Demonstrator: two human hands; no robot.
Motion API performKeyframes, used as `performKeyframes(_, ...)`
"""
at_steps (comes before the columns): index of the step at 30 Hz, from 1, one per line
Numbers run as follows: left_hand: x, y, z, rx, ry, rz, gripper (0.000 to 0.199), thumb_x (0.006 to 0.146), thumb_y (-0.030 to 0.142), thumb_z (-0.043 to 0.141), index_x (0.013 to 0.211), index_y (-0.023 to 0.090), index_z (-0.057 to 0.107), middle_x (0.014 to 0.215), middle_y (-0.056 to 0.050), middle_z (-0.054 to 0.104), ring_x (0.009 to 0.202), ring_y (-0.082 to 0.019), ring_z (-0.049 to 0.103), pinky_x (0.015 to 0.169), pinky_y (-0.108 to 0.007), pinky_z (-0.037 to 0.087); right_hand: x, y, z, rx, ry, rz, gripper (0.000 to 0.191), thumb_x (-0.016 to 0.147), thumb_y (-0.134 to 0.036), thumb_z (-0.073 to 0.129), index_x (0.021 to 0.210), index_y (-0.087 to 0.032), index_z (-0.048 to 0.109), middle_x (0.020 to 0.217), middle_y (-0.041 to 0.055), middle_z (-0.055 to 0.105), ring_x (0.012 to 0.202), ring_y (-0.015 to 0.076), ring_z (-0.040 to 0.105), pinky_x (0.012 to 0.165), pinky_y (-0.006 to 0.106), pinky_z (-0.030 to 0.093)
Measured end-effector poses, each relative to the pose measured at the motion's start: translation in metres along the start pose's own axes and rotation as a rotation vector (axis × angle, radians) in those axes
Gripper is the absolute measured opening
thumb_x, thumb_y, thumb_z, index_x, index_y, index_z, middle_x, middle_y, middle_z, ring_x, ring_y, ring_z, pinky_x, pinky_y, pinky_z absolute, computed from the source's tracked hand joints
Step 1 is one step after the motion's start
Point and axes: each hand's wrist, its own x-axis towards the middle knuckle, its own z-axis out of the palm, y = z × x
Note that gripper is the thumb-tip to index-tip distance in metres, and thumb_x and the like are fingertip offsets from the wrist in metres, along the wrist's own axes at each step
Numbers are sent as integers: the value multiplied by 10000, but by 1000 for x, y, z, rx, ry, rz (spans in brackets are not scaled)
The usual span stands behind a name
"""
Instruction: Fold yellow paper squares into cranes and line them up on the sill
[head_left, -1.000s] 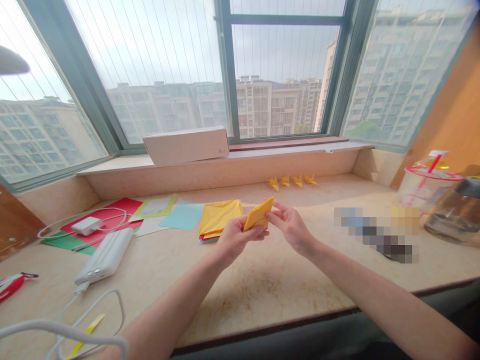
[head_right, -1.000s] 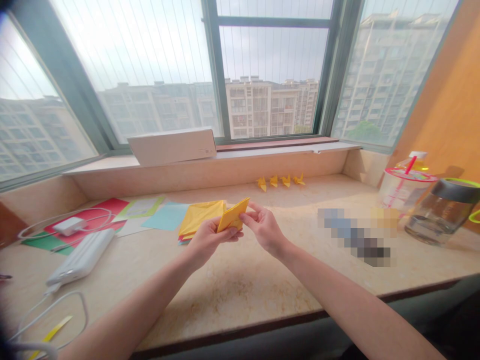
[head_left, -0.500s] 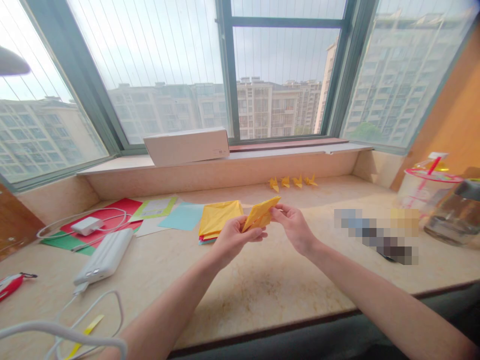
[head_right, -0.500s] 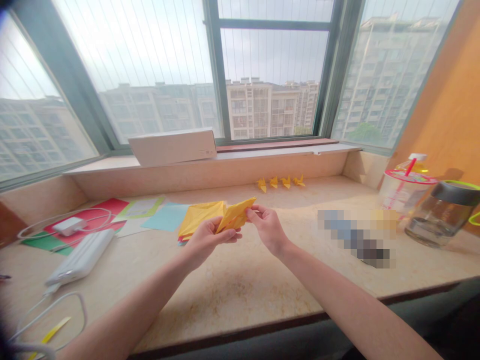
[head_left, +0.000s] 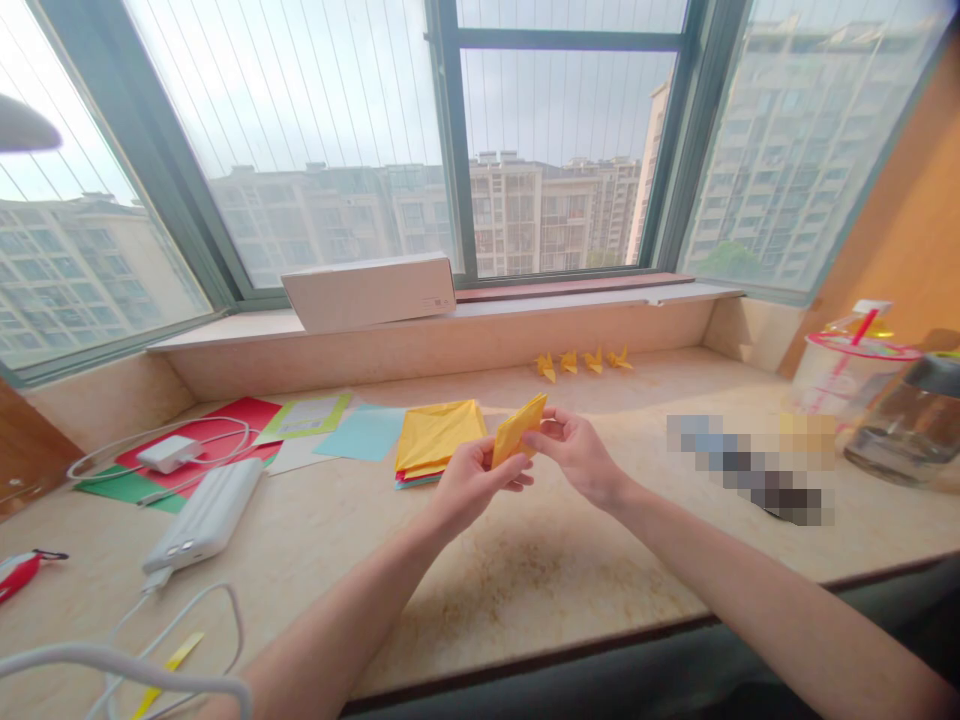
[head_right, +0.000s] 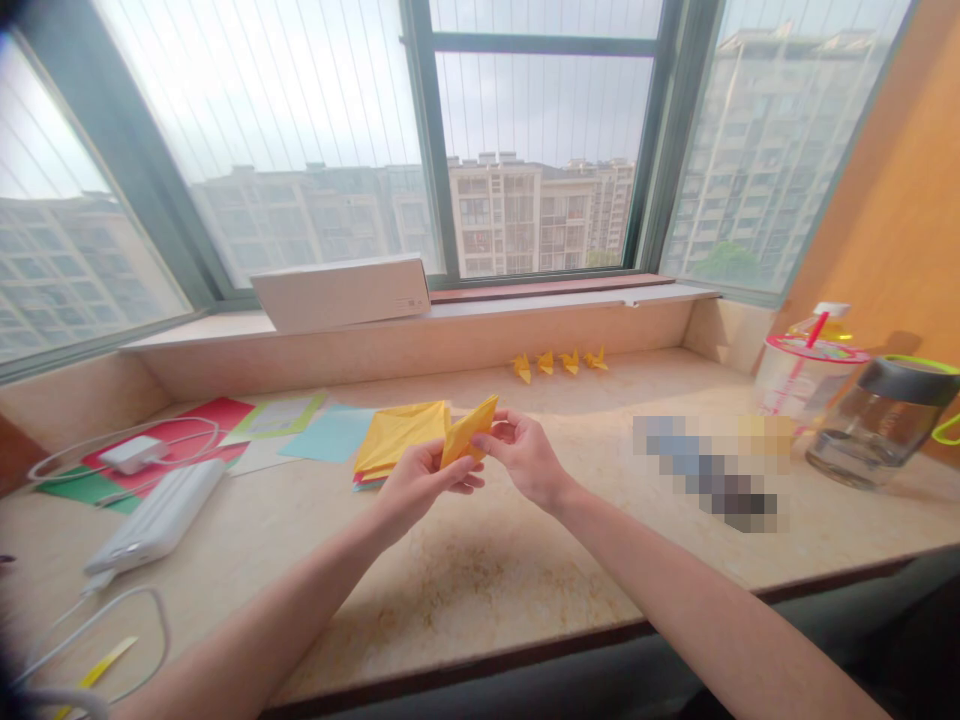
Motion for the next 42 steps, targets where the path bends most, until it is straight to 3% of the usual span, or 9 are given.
performKeyframes(4,0,-1,1,17,4,-3,349,783,423,740,904,99,692,814,-96,727,671,-189,709,608,-277,553,-1,-2,2,-37,-17,-9,313,716,-380,807,907,-186,653,893,54,753,830,201,701,793,346,537)
performKeyframes(8,0,1,-3,-42,-32,-54,362,786,420,736,936,95,684,827,-96,732,710,-190,719,665,-288,570,-2,-2,-2,-88,-89,-9,324,794,-396,727,1016,-192,608,931,61,742,866,214,697,816,378,533)
performKeyframes(14,0,0,-7,29,-39,-121,283,780,356,731,858,95,658,745,-79,724,658,-184,715,640,-279,566,-1,0,-15,-533,160,-317,370,847,-364,653,1177,-225,557,1211,104,637,1104,249,603,962,452,452)
performKeyframes(17,-2,-1,-6,117,-99,-141,256,784,347,715,796,98,655,694,-72,711,611,-170,700,592,-257,546,-3,-1,-16,-730,-7,-467,279,833,-310,690,1100,-239,652,1188,86,665,1130,258,595,1009,454,410)
performKeyframes(19,-3,-1,-5,137,-147,-163,262,777,355,717,785,102,648,691,-71,708,603,-169,697,588,-259,544,-4,0,-15,-781,-111,-464,195,834,-280,699,1025,-244,701,1078,62,715,1044,243,638,970,434,434)
performKeyframes(22,-4,-1,-6,140,-200,-196,278,767,371,721,799,105,644,715,-75,710,617,-173,701,599,-268,549,-3,1,-13,-780,-170,-420,120,832,-237,707,947,-240,740,949,39,741,917,214,665,887,387,475)
performKeyframes(28,-4,-2,-8,141,-230,-188,234,782,329,693,829,108,633,735,-57,692,590,-147,686,563,-232,535,-1,3,-16,-744,-198,-387,125,818,-187,721,928,-231,763,934,40,725,876,193,659,839,346,489)
performKeyframes(34,-5,2,-7,166,-257,-151,195,815,303,644,862,116,617,712,-27,662,514,-122,658,476,-189,487,-4,0,-13,-816,-140,-438,104,805,-183,749,889,-243,734,968,25,716,948,215,636,925,403,410)
performKeyframes(42,-5,2,-7,159,-246,-143,178,809,287,638,851,116,608,652,-8,633,484,-119,636,455,-187,465,-4,2,-12,-600,-227,-426,67,847,-153,684,820,-213,672,916,21,689,894,177,630,845,331,479)
